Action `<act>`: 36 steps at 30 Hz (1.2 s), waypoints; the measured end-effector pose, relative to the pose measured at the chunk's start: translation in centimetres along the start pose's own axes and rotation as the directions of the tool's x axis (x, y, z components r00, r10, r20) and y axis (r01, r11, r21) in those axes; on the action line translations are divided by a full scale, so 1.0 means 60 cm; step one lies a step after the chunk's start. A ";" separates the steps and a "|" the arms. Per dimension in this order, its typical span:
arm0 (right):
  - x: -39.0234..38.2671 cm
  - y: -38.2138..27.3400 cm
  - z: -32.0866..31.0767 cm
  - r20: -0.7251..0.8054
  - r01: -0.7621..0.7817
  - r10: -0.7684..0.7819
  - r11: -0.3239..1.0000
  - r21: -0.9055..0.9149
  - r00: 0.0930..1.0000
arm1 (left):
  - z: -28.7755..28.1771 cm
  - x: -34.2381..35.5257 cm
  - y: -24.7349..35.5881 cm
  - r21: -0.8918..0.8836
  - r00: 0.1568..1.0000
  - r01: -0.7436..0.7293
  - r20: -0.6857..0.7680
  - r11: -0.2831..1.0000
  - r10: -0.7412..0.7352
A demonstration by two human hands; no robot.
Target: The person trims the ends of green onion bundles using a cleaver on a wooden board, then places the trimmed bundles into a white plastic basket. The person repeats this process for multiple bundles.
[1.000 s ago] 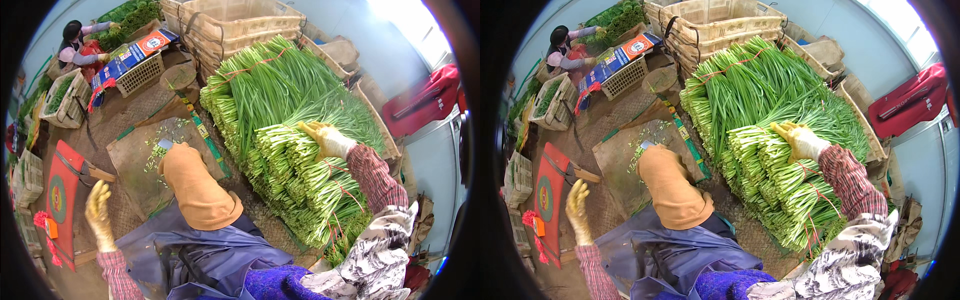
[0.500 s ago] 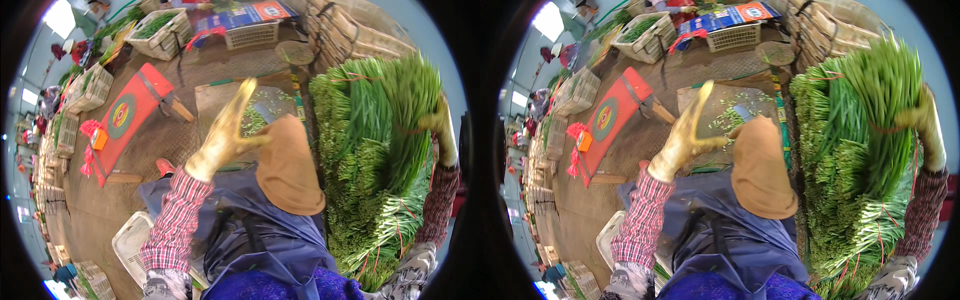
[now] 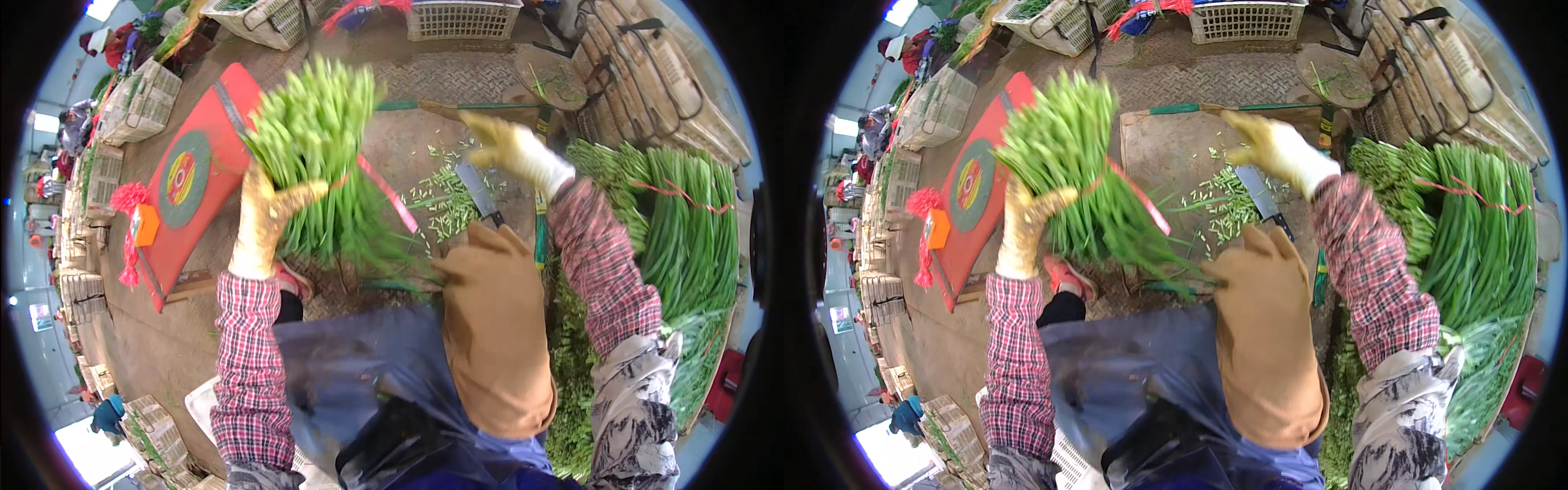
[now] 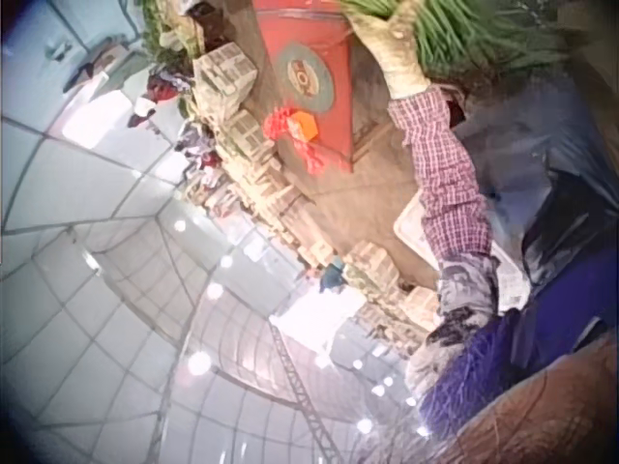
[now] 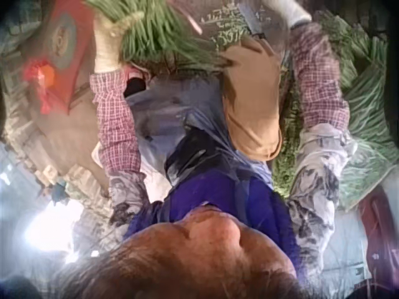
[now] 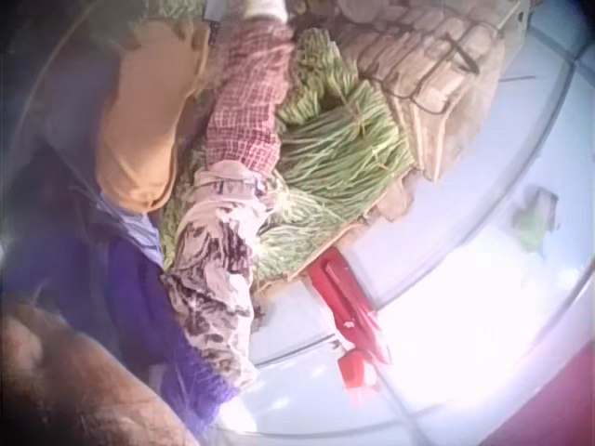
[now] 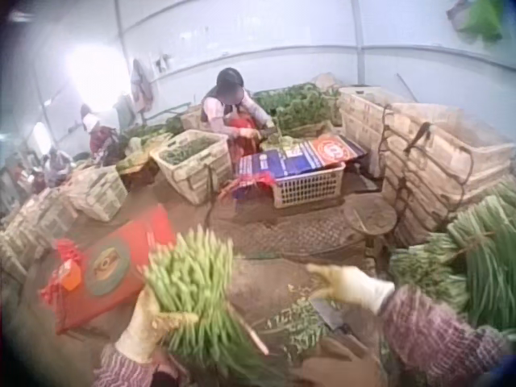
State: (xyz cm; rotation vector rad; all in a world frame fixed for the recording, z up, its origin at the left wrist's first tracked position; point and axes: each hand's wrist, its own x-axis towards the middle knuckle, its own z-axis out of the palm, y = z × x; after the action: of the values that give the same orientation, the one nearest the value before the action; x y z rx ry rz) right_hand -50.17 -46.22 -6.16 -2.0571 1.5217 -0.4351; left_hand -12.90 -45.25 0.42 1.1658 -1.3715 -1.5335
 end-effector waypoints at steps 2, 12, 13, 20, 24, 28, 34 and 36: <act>-0.055 0.168 0.108 0.142 -0.374 0.364 0.926 0.048 0.920 | 0.010 0.024 -0.064 -0.038 1.000 -0.011 0.028 0.999 0.012; -0.110 0.331 0.420 0.168 -0.652 0.770 0.618 -0.440 0.616 | 0.127 0.165 -0.468 0.865 0.896 -0.063 0.268 0.498 -0.353; -0.121 0.361 0.424 0.107 -0.656 0.737 0.650 -0.385 0.667 | 0.157 0.181 -0.486 0.891 0.883 -0.062 0.259 0.449 -0.391; -0.156 0.345 0.422 0.379 -0.642 0.720 0.120 0.758 0.582 | 0.239 0.202 -0.524 0.996 0.802 -0.056 0.089 0.075 -0.591; -0.171 0.250 0.394 0.341 -0.344 0.704 -0.145 0.928 0.623 | 0.290 0.202 -0.536 0.994 0.852 0.048 0.013 0.102 -0.524; -0.201 0.198 0.394 0.214 -0.680 0.783 0.328 0.656 0.584 | 0.330 0.229 -0.553 0.993 0.813 0.118 -0.088 0.014 -0.576; -0.218 0.178 0.449 0.601 -0.282 0.670 -0.532 0.798 0.437 | 0.326 0.246 -0.546 0.983 0.746 0.180 -0.158 -0.033 -0.647; -0.201 0.179 0.446 0.571 -0.426 0.686 -0.397 0.813 0.451 | 0.323 0.244 -0.550 0.975 0.765 0.220 -0.173 0.000 -0.621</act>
State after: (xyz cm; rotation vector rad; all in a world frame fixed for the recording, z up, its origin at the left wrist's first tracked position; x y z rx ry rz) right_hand -47.48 -30.96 -33.32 0.1615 1.3896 -0.8895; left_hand -34.58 -48.78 -34.19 2.4548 -2.6411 -1.0135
